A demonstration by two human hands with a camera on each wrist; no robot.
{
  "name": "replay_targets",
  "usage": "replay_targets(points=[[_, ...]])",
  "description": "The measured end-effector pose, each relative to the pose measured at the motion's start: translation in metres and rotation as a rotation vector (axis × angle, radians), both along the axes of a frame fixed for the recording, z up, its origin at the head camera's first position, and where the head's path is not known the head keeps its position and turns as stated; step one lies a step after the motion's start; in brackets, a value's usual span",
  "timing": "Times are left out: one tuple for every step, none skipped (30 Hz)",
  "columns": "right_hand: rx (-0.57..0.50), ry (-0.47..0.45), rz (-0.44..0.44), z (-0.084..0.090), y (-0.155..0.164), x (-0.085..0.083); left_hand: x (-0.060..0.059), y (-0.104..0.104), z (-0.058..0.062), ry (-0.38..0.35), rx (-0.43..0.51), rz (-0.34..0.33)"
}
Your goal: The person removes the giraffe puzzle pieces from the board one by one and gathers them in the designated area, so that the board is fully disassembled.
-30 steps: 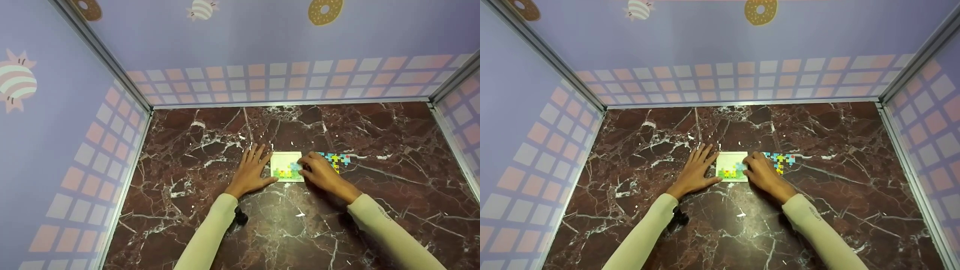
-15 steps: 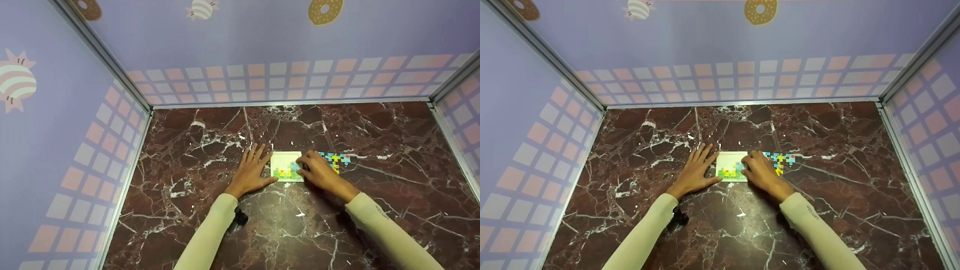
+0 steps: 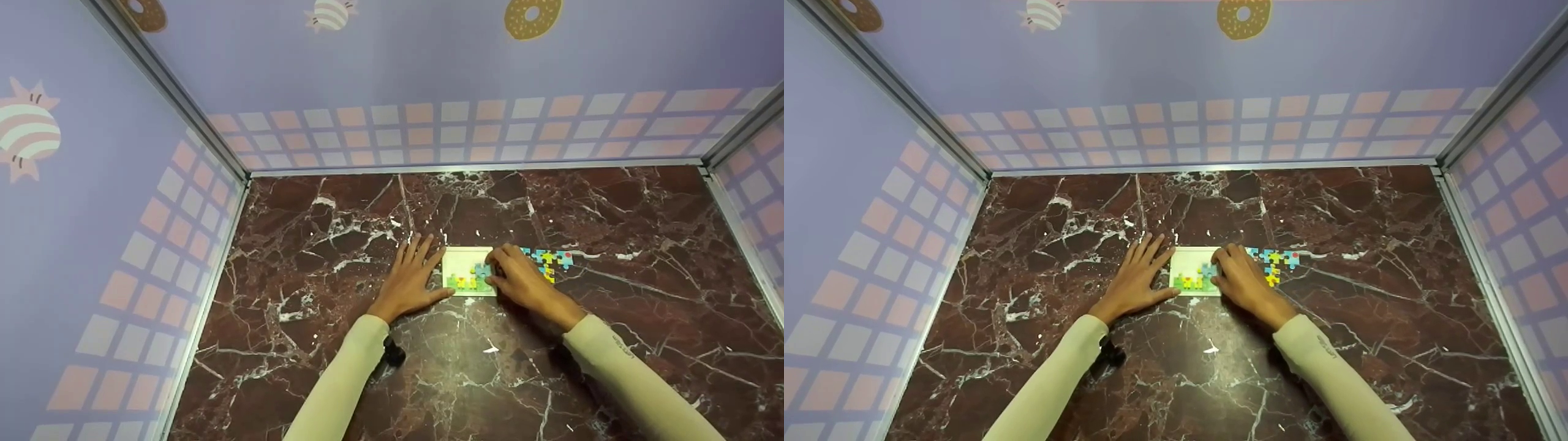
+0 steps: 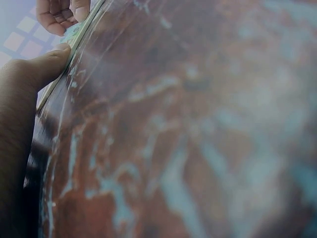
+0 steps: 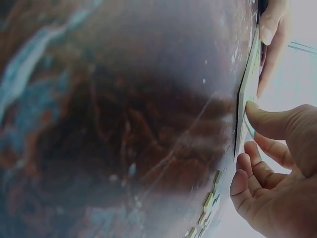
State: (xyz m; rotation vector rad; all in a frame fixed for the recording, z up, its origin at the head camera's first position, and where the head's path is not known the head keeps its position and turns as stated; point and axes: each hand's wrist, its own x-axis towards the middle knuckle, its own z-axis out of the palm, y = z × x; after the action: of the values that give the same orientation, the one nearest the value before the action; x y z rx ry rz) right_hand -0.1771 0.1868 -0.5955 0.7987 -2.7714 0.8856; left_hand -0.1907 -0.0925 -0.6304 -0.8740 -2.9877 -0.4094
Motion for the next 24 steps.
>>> replay_targets(points=[[-0.008,-0.007,-0.004,0.0,0.0,0.0,0.0,0.0,0.0,0.002,-0.002,0.001],[-0.02,-0.017,-0.006,0.001,0.0,0.0,0.0,0.0,0.0,0.003,-0.003,0.0],[-0.035,-0.03,-0.008,0.001,-0.001,0.0,0.0,0.0,0.0,0.005,-0.005,-0.001],[-0.048,-0.04,-0.011,0.001,-0.001,0.0,0.0,0.0,0.0,0.008,-0.009,-0.002],[-0.059,-0.047,-0.016,0.002,-0.001,0.001,0.0,0.0,0.0,0.01,-0.011,-0.002],[-0.07,-0.05,-0.019,0.002,-0.001,0.001,-0.001,0.0,0.0,0.011,-0.013,-0.003],[-0.082,-0.053,-0.021,0.002,-0.001,0.001,-0.001,0.0,0.0,0.012,-0.015,-0.003],[-0.091,-0.05,-0.022,0.002,0.0,0.001,-0.001,0.0,0.0,0.012,-0.015,-0.004],[-0.098,-0.043,-0.023,0.002,0.0,0.001,-0.001,0.0,0.0,0.014,-0.018,-0.004],[-0.106,-0.033,-0.023,0.001,0.001,0.002,-0.001,0.0,0.0,0.016,-0.019,-0.004],[-0.114,-0.024,-0.023,0.001,0.001,0.002,-0.001,0.0,0.0,0.016,-0.019,-0.004],[-0.124,-0.017,-0.024,0.001,0.002,0.002,-0.001,0.0,-0.001,0.017,-0.017,-0.006],[-0.137,-0.013,-0.025,0.001,0.003,0.002,-0.001,0.0,-0.001,0.019,-0.018,-0.006],[-0.15,-0.01,-0.028,0.0,0.003,0.002,-0.001,0.0,-0.001,0.022,-0.02,-0.006],[-0.165,-0.009,-0.029,0.0,0.004,0.002,-0.001,0.0,-0.001,0.026,-0.023,-0.005],[-0.182,-0.01,-0.03,0.0,0.005,0.002,-0.001,0.0,-0.002,0.027,-0.025,-0.004],[-0.198,-0.012,-0.032,0.0,0.006,0.002,-0.001,0.0,-0.002,0.026,-0.025,-0.004],[-0.215,-0.013,-0.034,0.0,0.008,0.002,-0.001,0.0,-0.002,0.026,-0.026,-0.003],[-0.234,-0.013,-0.034,0.0,0.009,0.002,-0.001,0.0,-0.002,0.026,-0.027,-0.002],[-0.248,-0.012,-0.036,0.0,0.011,0.003,-0.002,0.0,-0.002,0.026,-0.027,-0.001],[-0.263,-0.007,-0.036,0.0,0.012,0.003,-0.001,0.0,-0.002,0.025,-0.027,-0.001],[-0.272,-0.002,-0.041,0.0,0.014,0.003,-0.002,0.0,-0.002,0.024,-0.025,-0.002],[-0.28,0.004,-0.045,0.0,0.016,0.003,-0.002,0.0,-0.002,0.024,-0.025,-0.002],[-0.286,0.01,-0.05,-0.001,0.018,0.003,-0.002,0.0,-0.002,0.024,-0.026,-0.002]])
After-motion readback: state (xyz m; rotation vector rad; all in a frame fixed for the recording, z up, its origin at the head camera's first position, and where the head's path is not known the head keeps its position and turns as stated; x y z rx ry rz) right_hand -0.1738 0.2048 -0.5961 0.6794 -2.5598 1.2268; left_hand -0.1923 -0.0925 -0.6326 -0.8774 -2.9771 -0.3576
